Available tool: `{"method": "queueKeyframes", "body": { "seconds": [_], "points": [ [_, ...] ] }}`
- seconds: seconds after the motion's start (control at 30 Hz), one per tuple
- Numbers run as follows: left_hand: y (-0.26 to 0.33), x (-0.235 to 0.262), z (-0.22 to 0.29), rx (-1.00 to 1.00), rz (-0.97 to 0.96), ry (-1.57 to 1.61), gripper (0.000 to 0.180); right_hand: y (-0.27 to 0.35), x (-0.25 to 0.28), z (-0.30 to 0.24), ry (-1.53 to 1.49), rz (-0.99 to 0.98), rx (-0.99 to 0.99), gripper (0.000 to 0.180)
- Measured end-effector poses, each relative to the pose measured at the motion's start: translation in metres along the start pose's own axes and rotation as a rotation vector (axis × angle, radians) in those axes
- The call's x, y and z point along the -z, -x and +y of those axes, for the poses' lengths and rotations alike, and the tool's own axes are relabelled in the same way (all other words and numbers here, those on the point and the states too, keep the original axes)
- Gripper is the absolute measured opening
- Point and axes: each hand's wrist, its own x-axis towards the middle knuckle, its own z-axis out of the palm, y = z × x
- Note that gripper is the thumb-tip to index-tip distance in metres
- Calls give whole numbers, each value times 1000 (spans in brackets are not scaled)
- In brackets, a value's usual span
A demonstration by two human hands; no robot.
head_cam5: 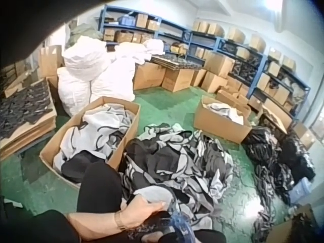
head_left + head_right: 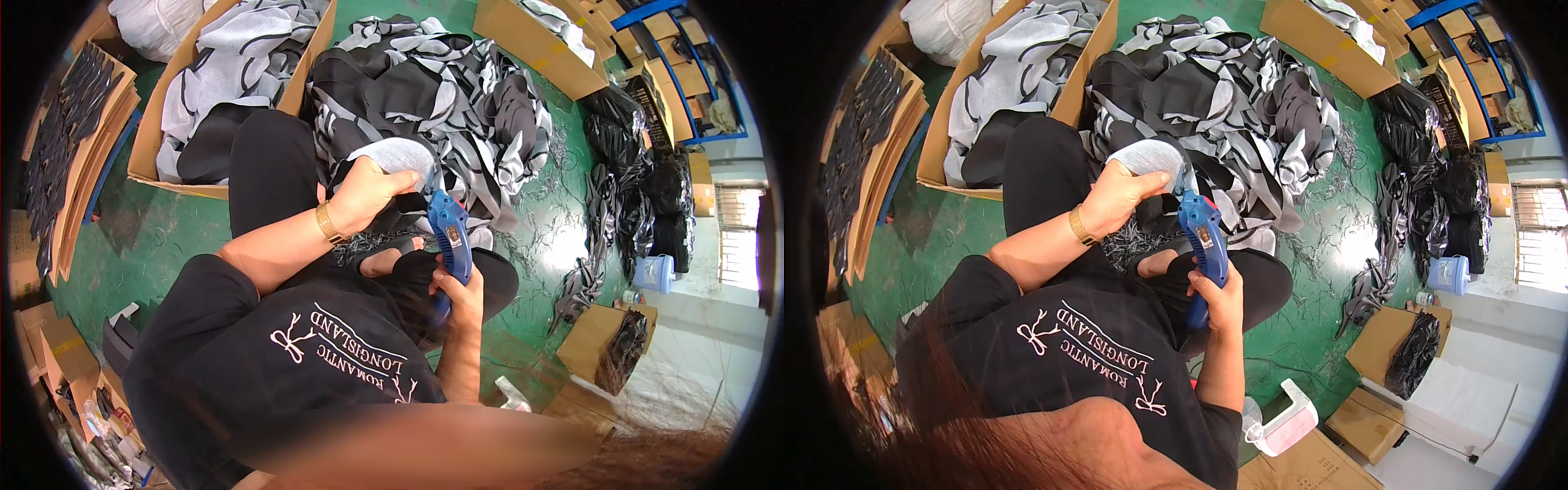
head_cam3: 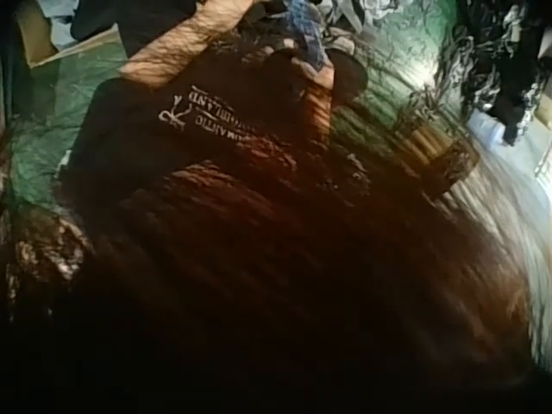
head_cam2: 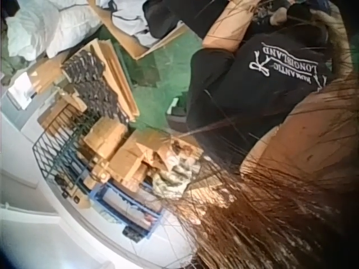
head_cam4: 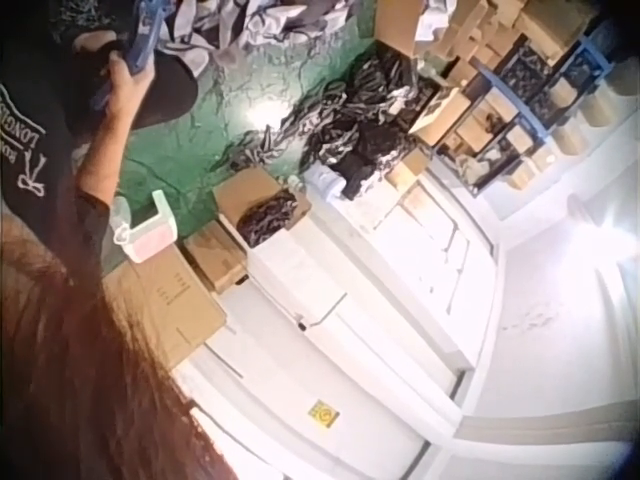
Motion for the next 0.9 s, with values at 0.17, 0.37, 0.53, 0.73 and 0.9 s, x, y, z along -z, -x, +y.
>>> {"method": "queueKeyframes", "body": {
  "seconds": [0.17,0.37,0.53,0.73,0.9],
  "points": [
    [-4,5,6,-83,-110,-215,26,2,2,-11,12,-31,6,33],
    [-3,-2,33,-154,-204,-406,23,4,11,-20,43,-67,-1,35],
    [3,-5,56,-23,-298,-669,24,3,12,-26,88,-78,-9,35],
    [-5,13,19,-109,-402,-568,25,-12,-3,-36,15,-46,99,34],
    [8,14,-4,146,-457,-356,36,-41,-30,-51,249,132,252,29]
  ]
}}
